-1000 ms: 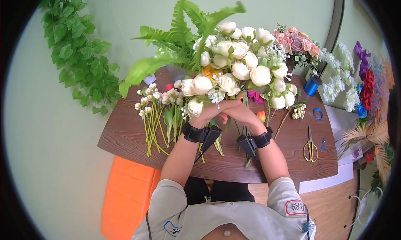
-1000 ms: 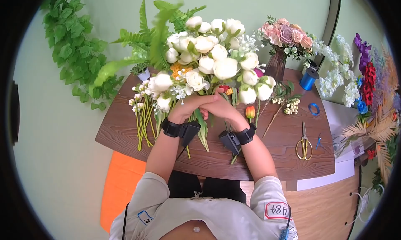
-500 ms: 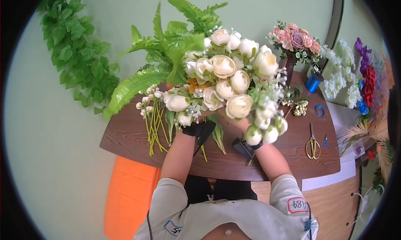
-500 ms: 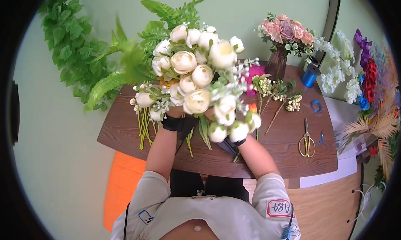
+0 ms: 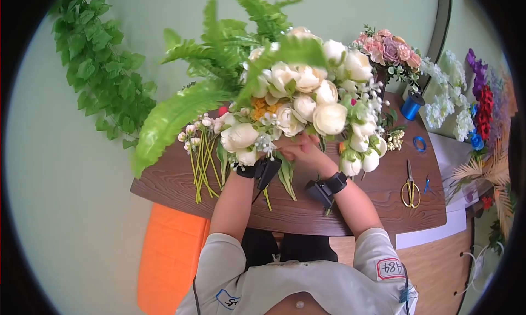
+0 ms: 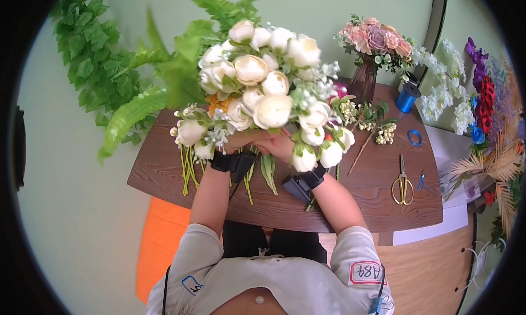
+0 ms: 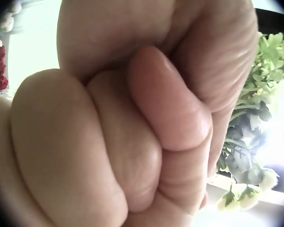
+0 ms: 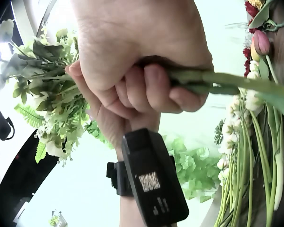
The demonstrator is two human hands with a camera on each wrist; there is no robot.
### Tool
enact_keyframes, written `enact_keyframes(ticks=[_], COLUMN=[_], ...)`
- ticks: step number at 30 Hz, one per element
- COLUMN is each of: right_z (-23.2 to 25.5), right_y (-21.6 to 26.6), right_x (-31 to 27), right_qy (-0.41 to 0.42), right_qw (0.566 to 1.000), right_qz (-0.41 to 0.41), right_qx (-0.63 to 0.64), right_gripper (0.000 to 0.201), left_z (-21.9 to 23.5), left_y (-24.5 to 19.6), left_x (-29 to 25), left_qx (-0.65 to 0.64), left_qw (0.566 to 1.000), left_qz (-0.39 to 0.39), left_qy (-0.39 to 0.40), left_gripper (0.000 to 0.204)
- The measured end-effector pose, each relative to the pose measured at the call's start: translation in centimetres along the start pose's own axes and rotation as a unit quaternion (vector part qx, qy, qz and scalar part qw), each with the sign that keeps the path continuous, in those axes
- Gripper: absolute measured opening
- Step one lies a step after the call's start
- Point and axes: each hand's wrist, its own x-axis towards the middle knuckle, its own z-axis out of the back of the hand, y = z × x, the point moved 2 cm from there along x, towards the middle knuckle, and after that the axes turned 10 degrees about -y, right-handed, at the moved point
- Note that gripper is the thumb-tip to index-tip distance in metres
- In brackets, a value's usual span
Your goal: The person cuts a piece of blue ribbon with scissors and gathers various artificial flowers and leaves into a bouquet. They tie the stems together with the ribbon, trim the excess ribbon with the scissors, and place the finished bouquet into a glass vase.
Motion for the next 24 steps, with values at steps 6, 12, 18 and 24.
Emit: enact_keyframes(ticks=[6, 12, 18, 24], right_z=[-0.3, -1.8, -0.2, 2.9], right_y=[-3.0, 1.1, 4.6, 10.4], right_x=[0.6, 0.2, 0.4, -0.4], right_qy=[-0.079, -0.045, -0.001, -0.116], right_qw=[0.997, 0.991, 0.959, 0.953], right_qz=[-0.023, -0.114, 0.035, 0.053], right_qx=[-0.003, 0.062, -0.281, -0.275], right_gripper=[0.022, 0.017, 0.032, 0.03], left_z=[-2.2, -0.9, -0.5, -0.2], left_y=[-2.4, -1.9, -2.3, -1.3], left_x=[-1.0, -0.9, -0.1, -0.4], left_qx=[0.011, 0.111, -0.06, -0.199], left_qw=[0.999, 0.988, 0.992, 0.978], left_qz=[-0.028, 0.031, -0.091, -0.034], left_qy=[-0.027, -0.099, -0.062, -0.06], left_gripper=[0.017, 0.025, 0.02, 0.007])
